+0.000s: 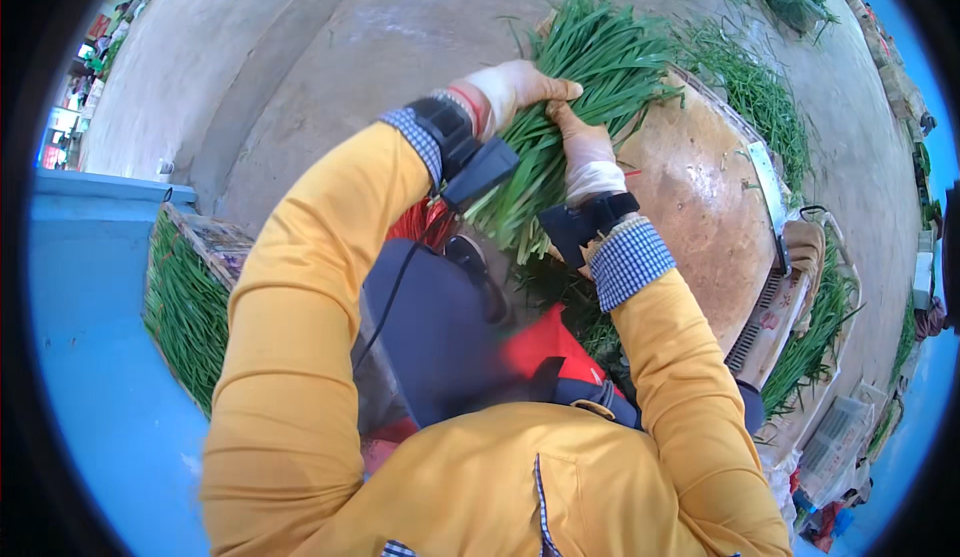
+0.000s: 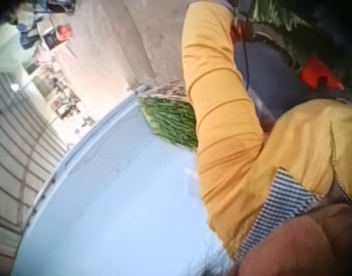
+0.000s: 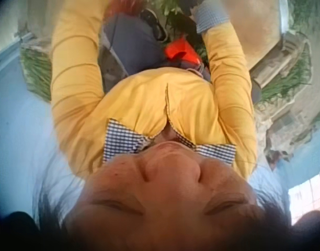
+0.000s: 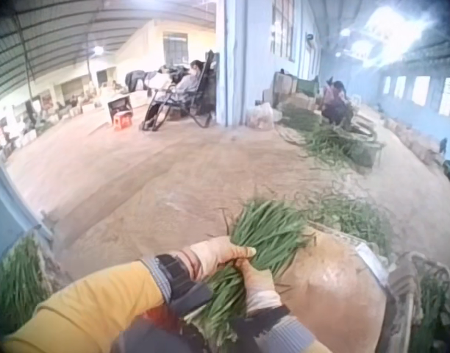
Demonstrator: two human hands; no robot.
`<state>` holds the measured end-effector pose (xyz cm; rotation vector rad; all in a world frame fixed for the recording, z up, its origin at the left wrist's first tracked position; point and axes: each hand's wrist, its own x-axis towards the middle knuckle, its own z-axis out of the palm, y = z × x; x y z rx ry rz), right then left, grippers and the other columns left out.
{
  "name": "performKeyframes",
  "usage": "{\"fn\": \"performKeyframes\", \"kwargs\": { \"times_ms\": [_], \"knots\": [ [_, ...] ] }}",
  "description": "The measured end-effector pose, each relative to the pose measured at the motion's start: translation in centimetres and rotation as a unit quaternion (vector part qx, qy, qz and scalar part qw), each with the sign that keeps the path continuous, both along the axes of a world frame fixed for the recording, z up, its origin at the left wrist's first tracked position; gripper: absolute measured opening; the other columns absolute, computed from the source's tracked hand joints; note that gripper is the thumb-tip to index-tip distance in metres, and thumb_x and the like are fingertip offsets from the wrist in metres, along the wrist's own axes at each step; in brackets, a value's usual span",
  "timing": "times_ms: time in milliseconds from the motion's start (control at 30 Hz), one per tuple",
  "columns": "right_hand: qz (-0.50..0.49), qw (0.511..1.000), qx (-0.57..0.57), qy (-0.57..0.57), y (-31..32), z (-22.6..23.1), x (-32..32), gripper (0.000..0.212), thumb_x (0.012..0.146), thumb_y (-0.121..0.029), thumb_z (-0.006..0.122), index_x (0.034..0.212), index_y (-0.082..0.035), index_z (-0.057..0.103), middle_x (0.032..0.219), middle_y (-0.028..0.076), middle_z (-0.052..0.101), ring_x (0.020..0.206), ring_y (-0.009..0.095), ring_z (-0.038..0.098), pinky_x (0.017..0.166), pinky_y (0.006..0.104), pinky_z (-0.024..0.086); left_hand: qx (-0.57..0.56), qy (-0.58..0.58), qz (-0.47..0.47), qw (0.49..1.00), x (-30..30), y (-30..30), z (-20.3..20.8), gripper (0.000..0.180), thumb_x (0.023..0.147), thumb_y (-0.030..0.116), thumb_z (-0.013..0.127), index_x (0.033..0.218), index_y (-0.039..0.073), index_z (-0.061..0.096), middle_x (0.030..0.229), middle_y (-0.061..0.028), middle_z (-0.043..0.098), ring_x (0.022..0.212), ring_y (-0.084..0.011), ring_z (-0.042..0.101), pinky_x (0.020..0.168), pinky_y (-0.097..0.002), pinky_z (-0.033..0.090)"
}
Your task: Bundling green onions or chives, securing them with bands, and trimming the ends with a knife.
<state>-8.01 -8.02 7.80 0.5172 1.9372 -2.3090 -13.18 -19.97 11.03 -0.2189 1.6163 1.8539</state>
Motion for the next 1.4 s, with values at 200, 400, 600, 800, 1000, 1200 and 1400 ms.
{"fn": "performKeyframes", "kwargs": {
  "times_ms": [200, 400, 600, 800, 1000, 1200, 1400],
  "knots": [
    [-0.010, 0.976, 0.214, -0.024, -0.1, 0.6, 0.8, 0.078, 0.072, -0.064, 0.064, 0.106, 0.006, 0.060, 0.100, 0.020, 0.065, 0.090, 0.031, 0.063, 0.077, 0.0378, 0.048, -0.052, 0.132, 0.024, 0.990, 1.6, -0.8, -0.6, 0.092, 0.070, 0.040, 0.078, 0.139, 0.002, 0.030, 0.126, -0.0165, 0.050, 0.113, -0.0250, 0.048, 0.091, -0.0374, 0.043],
    [0.017, 0.897, 0.441, 0.005, 2.7, -0.4, -0.7, 0.095, 0.077, -0.075, 0.044, 0.117, 0.011, 0.052, 0.106, 0.032, 0.059, 0.110, 0.043, 0.052, 0.091, 0.0401, 0.041, -0.298, 0.254, -0.206, 0.897, 1.8, -3.7, -0.3, 0.126, 0.066, 0.064, 0.070, 0.144, 0.001, -0.007, 0.143, -0.0256, 0.028, 0.132, -0.0297, 0.031, 0.107, -0.0336, 0.026],
    [0.155, 0.871, 0.457, -0.092, 5.4, -2.0, -1.7, 0.086, 0.087, -0.067, 0.028, 0.112, 0.010, 0.057, 0.112, 0.033, 0.054, 0.115, 0.044, 0.047, 0.098, 0.0393, 0.036, -0.397, 0.330, -0.229, 0.825, 5.4, 0.2, -1.1, 0.132, 0.059, 0.052, 0.078, 0.144, 0.008, -0.012, 0.147, -0.0311, 0.007, 0.136, -0.0436, 0.013, 0.110, -0.0437, 0.018],
    [0.174, 0.784, 0.595, -0.033, 8.0, 1.4, 1.0, 0.071, 0.092, -0.057, 0.031, 0.084, 0.005, 0.066, 0.089, 0.030, 0.061, 0.090, 0.042, 0.060, 0.077, 0.0482, 0.047, -0.464, 0.274, -0.207, 0.817, 6.8, 2.2, 0.0, 0.133, 0.056, 0.047, 0.080, 0.145, 0.013, -0.013, 0.147, -0.0312, 0.003, 0.136, -0.0460, 0.012, 0.110, -0.0444, 0.019],
    [0.337, 0.862, 0.328, 0.190, 11.4, -0.4, 11.9, 0.036, 0.091, -0.037, 0.046, 0.101, -0.006, 0.061, 0.092, 0.020, 0.064, 0.087, 0.035, 0.060, 0.080, 0.0401, 0.048, -0.444, 0.289, -0.184, 0.828, 6.4, 2.4, -1.3, 0.135, 0.055, 0.049, 0.081, 0.145, 0.015, -0.013, 0.146, -0.0328, 0.001, 0.137, -0.0450, 0.008, 0.111, -0.0436, 0.018],
    [0.615, 0.627, 0.374, 0.298, 4.0, -3.3, 15.1, 0.026, 0.085, -0.028, 0.053, 0.094, -0.007, 0.066, 0.090, 0.015, 0.065, 0.080, 0.032, 0.062, 0.072, 0.0403, 0.050, -0.452, 0.275, -0.174, 0.831, 6.0, 2.5, -1.0, 0.141, 0.050, 0.052, 0.084, 0.144, 0.017, -0.016, 0.147, -0.0302, -0.006, 0.136, -0.0456, 0.009, 0.110, -0.0459, 0.022],
    [0.590, 0.654, 0.451, 0.144, 3.1, -0.4, 11.6, 0.036, 0.080, -0.040, 0.057, 0.085, -0.006, 0.067, 0.079, 0.017, 0.065, 0.076, 0.036, 0.061, 0.068, 0.0411, 0.049, -0.454, 0.267, -0.173, 0.832, 6.1, 2.6, -1.4, 0.141, 0.051, 0.055, 0.083, 0.144, 0.018, -0.016, 0.147, -0.0295, -0.005, 0.136, -0.0464, 0.007, 0.109, -0.0469, 0.022]
  ]
}}
